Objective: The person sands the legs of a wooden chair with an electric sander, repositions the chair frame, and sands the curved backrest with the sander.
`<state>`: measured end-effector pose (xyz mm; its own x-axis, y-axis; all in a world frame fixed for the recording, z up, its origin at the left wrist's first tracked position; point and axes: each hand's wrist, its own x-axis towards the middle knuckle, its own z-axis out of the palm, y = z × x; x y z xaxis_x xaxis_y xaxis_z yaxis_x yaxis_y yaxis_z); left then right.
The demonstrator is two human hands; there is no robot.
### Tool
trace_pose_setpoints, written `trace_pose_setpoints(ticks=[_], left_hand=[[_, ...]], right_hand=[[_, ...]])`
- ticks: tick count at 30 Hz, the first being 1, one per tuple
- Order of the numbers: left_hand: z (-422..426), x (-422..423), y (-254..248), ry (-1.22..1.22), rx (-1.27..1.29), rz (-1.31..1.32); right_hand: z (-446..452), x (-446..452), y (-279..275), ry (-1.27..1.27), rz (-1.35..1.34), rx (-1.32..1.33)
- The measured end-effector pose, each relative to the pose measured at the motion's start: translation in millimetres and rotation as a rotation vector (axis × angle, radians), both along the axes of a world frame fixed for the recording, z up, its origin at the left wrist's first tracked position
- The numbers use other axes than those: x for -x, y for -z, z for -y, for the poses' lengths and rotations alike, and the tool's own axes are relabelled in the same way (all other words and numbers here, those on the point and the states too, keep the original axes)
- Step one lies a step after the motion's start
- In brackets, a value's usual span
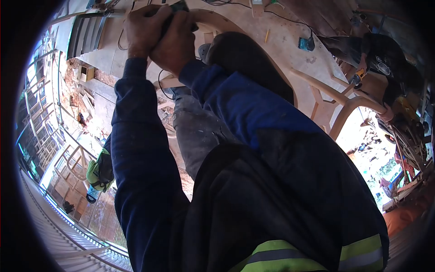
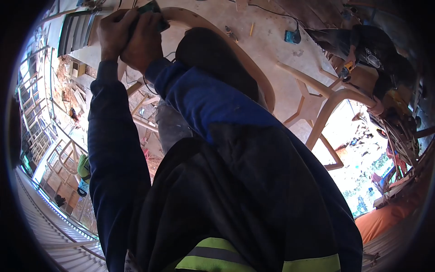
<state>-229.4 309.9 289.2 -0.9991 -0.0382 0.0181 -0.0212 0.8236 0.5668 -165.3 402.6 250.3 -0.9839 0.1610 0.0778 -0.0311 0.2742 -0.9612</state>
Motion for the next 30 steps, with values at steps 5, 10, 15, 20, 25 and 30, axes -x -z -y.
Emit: trace_pose_setpoints(ticks=[5,10,15,20,25,30], left_hand=[[59,-29,10,-0.224,-0.101,-0.007],[27,-19,7,-0.122,-0.054,0.001],[12,0,13,-0.007,0.000,-0.009],[40,-35,7,-0.186,-0.041,-0.024],[15,-25,2,-0.120,-0.044,0.018],[8,0,9,0.038,0.042,-0.012]], right_hand=[[33,-10,4,-0.201,-0.207,-0.127],[17,-13,6,-0.106,-0.057,0.005],[-2,-8,-10,0.005,0.047,0.013],[30,-18,20,-0.122,-0.174,-0.090],[12,-18,8,-0.082,-0.046,-0.020],[0,-9,2,0.044,-0.005,-0.024]])
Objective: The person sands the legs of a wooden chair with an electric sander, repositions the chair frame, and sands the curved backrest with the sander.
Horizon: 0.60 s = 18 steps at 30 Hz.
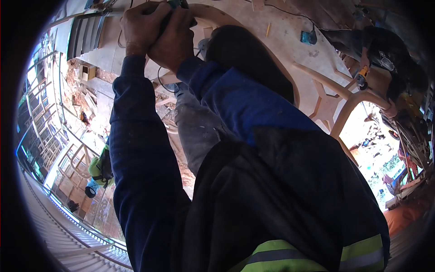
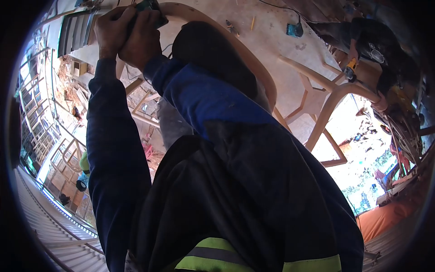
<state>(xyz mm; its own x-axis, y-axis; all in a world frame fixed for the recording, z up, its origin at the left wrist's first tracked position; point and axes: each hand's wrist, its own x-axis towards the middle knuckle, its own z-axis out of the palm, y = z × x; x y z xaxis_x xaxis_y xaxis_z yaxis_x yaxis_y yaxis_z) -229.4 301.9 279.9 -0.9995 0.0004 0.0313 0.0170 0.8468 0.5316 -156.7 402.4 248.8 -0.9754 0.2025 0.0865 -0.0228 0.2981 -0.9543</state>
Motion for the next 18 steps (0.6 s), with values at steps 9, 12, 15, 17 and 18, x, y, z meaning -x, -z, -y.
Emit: trace_pose_setpoints(ticks=[9,12,15,17,18], left_hand=[[45,-58,-1,-0.411,-0.219,-0.056],[9,-36,-5,-0.238,-0.118,-0.042],[-9,-7,-1,-0.051,-0.021,-0.010],[-16,-6,-9,-0.032,-0.082,0.016],[-26,-13,-20,-0.068,-0.176,0.028]], right_hand=[[24,-16,4,-0.402,-0.088,0.031],[6,-13,7,-0.217,-0.062,0.040],[-4,-4,7,-0.041,-0.029,0.040],[-6,-2,7,0.120,-0.097,0.075],[-1,1,8,0.097,-0.136,-0.053]])
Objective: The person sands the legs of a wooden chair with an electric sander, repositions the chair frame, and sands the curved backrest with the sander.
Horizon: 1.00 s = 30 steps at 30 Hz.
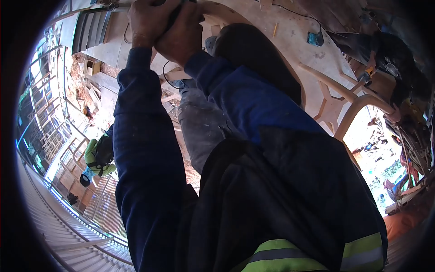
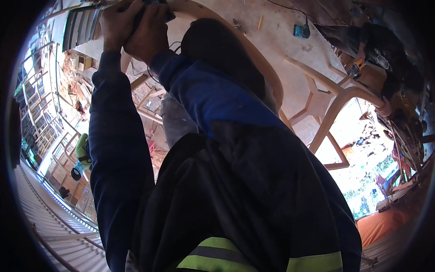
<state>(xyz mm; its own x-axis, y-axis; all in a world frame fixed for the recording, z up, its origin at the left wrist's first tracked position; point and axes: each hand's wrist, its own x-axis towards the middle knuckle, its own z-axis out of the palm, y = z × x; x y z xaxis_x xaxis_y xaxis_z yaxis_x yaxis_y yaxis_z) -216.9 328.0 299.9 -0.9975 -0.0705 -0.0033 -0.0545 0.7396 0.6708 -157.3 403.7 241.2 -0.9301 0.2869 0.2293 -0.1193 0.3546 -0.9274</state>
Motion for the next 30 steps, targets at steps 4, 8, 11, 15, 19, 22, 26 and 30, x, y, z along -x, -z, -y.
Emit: trace_pose_setpoints(ticks=[4,8,11,15,19,22,26,30], left_hand=[[43,-15,16,-0.124,0.044,-0.054],[92,-68,27,-0.412,-0.137,-0.089],[119,-115,27,-0.612,-0.241,-0.148],[164,-176,29,-0.759,-0.232,-0.138],[204,-233,45,-0.939,-0.381,-0.216],[225,-267,56,-1.007,-0.477,-0.266],[231,-294,70,-1.064,-0.522,-0.284],[177,-254,48,-1.060,-0.435,-0.286]], right_hand=[[14,-4,6,-0.214,-0.099,-0.194],[39,-14,0,-0.659,-0.122,-0.379],[73,-37,-1,-0.815,-0.162,-0.308],[124,-77,3,-1.045,-0.074,-0.256],[169,-112,9,-1.209,-0.052,-0.216],[179,-132,-8,-1.318,0.038,-0.271],[181,-152,-21,-1.351,0.056,-0.470],[154,-140,-25,-1.121,0.015,-0.684]])
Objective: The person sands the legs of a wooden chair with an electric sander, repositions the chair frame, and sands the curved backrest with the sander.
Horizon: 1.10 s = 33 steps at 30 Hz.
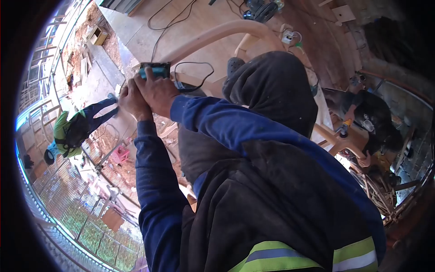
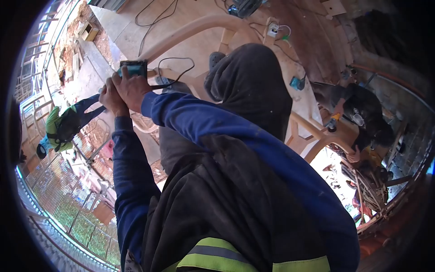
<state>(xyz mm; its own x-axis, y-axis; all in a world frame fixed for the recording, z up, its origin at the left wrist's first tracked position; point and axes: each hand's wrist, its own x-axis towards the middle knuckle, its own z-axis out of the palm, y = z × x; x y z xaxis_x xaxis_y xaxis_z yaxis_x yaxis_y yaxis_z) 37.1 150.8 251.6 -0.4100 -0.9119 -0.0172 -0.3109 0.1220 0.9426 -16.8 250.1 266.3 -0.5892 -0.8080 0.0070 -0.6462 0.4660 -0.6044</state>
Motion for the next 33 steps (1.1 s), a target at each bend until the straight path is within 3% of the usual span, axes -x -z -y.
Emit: trace_pose_setpoints(ticks=[2,6,8,12,16,18,20,22,24,26,28,30,32,33], left_hand=[[-24,30,-11,0.032,0.042,0.097],[-57,112,-2,0.033,0.032,0.107],[-75,159,-2,0.004,0.144,0.135],[-130,231,-4,0.035,0.137,0.116],[-201,263,4,0.069,0.081,0.017],[-215,264,0,0.336,-0.019,0.070],[-214,275,28,0.717,-0.174,-0.026],[-221,256,16,1.016,0.082,-0.011],[-236,235,7,1.196,0.773,-0.053],[-272,215,6,1.183,0.688,0.078],[-316,198,22,1.027,0.297,0.118],[-316,184,2,1.061,0.073,0.170],[-266,173,-53,1.290,0.019,0.244],[-261,174,-29,1.263,0.148,0.215]], right_hand=[[-23,14,0,0.111,-0.141,0.018],[-73,100,-11,0.007,-0.119,0.050],[-87,147,-7,0.015,-0.120,0.034],[-140,218,-16,0.001,-0.161,-0.029],[-209,242,-7,0.039,-0.205,0.080],[-233,236,-10,0.105,-0.154,0.127],[-250,227,-17,0.164,-0.136,0.102],[-261,211,-23,0.209,-0.160,0.073],[-287,189,-26,0.255,-0.228,0.014],[-315,186,-11,0.260,-0.087,-0.081],[-320,175,-11,0.265,-0.082,-0.109],[-325,156,-23,0.273,-0.196,-0.079],[-309,156,-28,0.267,-0.183,-0.156],[-294,160,-27,0.269,-0.158,-0.139]])
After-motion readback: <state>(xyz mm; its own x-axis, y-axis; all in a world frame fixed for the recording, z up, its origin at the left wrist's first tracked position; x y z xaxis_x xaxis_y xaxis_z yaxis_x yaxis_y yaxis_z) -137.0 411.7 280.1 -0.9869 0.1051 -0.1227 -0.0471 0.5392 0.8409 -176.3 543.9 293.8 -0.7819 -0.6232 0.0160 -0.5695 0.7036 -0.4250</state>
